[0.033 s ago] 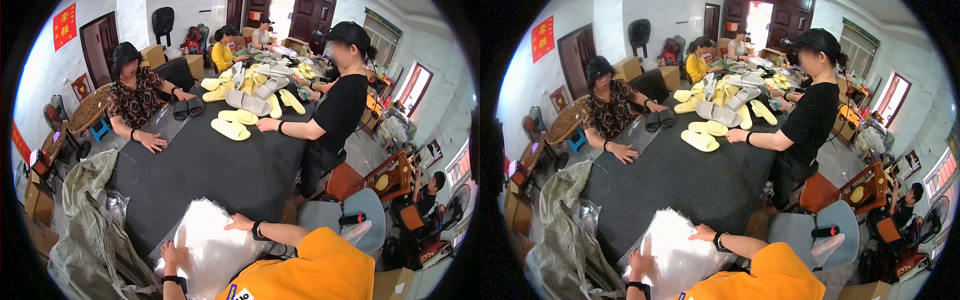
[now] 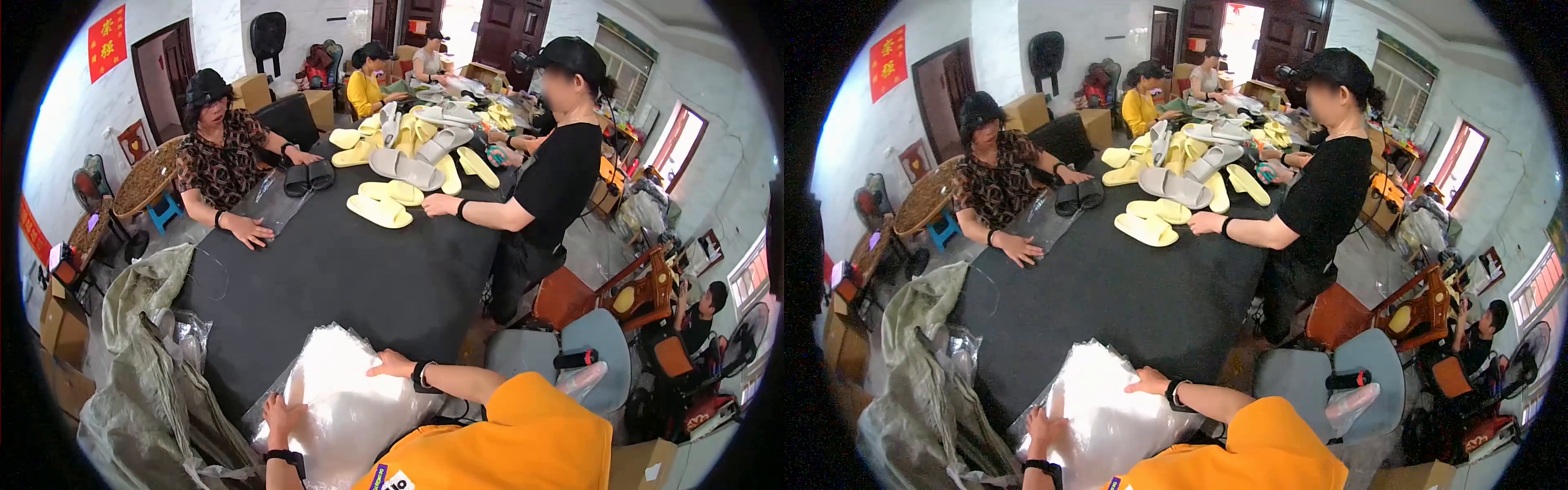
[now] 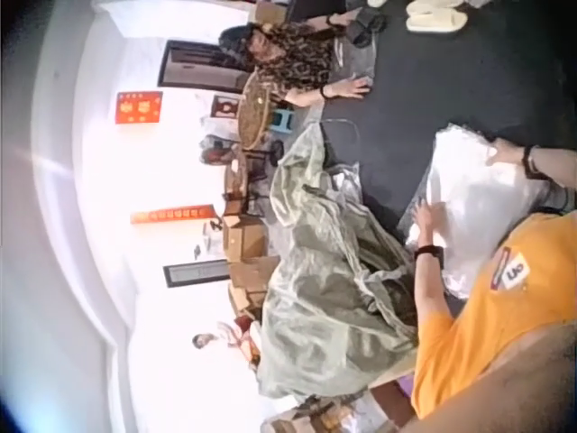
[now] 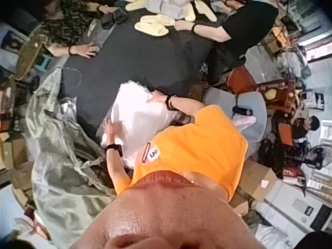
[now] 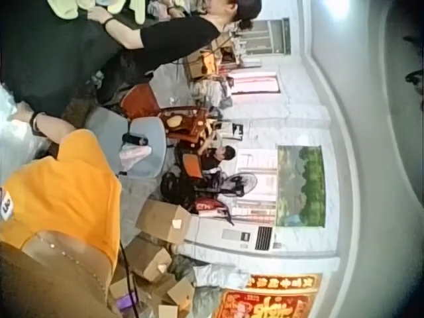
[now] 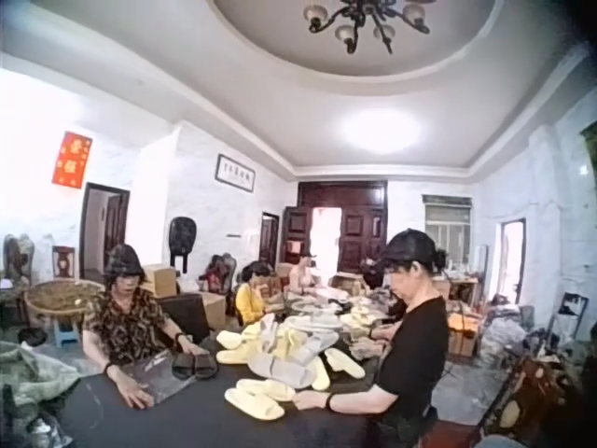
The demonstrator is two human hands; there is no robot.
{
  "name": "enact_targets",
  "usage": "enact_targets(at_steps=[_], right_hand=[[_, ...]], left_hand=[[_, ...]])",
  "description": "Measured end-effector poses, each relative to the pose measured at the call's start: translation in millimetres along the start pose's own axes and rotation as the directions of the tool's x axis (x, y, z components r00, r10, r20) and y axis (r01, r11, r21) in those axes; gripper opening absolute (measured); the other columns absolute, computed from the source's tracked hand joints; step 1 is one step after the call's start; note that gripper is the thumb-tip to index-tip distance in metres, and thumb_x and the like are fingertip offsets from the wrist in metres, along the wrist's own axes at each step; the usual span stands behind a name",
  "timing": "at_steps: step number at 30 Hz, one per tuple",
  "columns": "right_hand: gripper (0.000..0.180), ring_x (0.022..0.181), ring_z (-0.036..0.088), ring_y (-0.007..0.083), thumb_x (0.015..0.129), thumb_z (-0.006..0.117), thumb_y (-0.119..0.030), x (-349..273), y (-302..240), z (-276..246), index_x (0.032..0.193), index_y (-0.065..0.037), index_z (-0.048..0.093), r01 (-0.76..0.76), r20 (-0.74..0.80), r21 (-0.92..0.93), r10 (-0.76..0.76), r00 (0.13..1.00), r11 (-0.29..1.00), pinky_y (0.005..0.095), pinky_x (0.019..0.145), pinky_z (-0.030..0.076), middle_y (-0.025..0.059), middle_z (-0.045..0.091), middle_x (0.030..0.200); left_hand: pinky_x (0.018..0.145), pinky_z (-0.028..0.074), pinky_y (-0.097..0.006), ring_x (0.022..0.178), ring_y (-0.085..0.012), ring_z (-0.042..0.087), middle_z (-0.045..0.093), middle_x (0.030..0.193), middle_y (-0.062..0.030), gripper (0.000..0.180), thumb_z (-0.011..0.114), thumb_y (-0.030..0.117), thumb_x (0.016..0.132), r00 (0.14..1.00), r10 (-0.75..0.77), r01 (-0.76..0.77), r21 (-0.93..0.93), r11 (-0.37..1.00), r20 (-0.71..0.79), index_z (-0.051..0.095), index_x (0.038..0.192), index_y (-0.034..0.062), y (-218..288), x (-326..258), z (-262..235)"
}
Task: The recorder is taking pairs of slippers from a large sack and placing them into individual plastic shipping bags at a communal work table.
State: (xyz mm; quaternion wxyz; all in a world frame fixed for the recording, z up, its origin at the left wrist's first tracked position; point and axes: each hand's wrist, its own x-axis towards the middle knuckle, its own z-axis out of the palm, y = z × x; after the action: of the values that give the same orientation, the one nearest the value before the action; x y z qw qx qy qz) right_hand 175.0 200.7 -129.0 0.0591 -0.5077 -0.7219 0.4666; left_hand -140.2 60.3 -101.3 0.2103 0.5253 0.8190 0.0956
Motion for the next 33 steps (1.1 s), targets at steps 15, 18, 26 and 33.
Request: enact_targets(at_steps=[15, 18, 26, 33], right_hand=[[0.062, 0.101, 0.051, 0.0305, 0.06, 0.077, -0.037, 10, 16, -5, 0.105, 0.0, 0.056, 0.026, 0.069, 0.202, -0.04, 0.997, 0.979, 0.0393, 0.088, 0.039, 0.0206, 0.056, 0.105], [0.052, 0.094, 0.054, 0.0162, 0.072, 0.068, -0.012, -19, -42, -23, 0.117, -0.001, 0.045, -0.037, 0.199, 0.51, -0.076, 0.977, 0.86, 0.0298, 0.081, 0.044, 0.0078, 0.056, 0.105], [0.05, 0.091, 0.055, 0.0165, 0.072, 0.067, -0.007, -24, -21, -16, 0.116, -0.001, 0.046, -0.205, 0.283, 0.595, 0.037, 0.959, 0.777, 0.0298, 0.077, 0.046, 0.0075, 0.056, 0.104], [0.049, 0.093, 0.055, 0.0165, 0.072, 0.067, -0.006, -16, 9, -18, 0.117, -0.001, 0.048, -0.226, 0.321, 0.544, 0.048, 0.946, 0.808, 0.0297, 0.076, 0.046, 0.0079, 0.056, 0.106]], left_hand=[[0.089, 0.036, -0.05, 0.108, -0.0336, 0.047, 0.051, 0.114, -0.0174, 0.059, 0.068, 0.034, 0.063, 0.992, 0.0, -0.008, 0.062, 0.998, 0.128, 0.051, 0.11, 0.0025, 17, -8, -24], [0.087, 0.035, -0.047, 0.105, -0.0293, 0.048, 0.053, 0.109, -0.0132, 0.031, 0.061, 0.018, 0.068, 0.937, 0.232, -0.192, 0.17, 0.967, -0.26, 0.053, 0.095, 0.0057, 20, -35, -12], [0.067, 0.038, -0.034, 0.072, -0.0209, 0.054, 0.054, 0.072, -0.0052, 0.005, 0.051, 0.011, 0.072, 0.88, 0.365, -0.297, 0.249, 0.922, -0.302, 0.05, 0.077, 0.0092, 40, -98, 1], [0.065, 0.036, -0.033, 0.068, -0.0185, 0.051, 0.049, 0.066, -0.0025, 0.005, 0.052, 0.011, 0.072, 0.832, 0.431, -0.369, 0.232, 0.9, -0.349, 0.048, 0.073, 0.0096, 52, -114, -6]])
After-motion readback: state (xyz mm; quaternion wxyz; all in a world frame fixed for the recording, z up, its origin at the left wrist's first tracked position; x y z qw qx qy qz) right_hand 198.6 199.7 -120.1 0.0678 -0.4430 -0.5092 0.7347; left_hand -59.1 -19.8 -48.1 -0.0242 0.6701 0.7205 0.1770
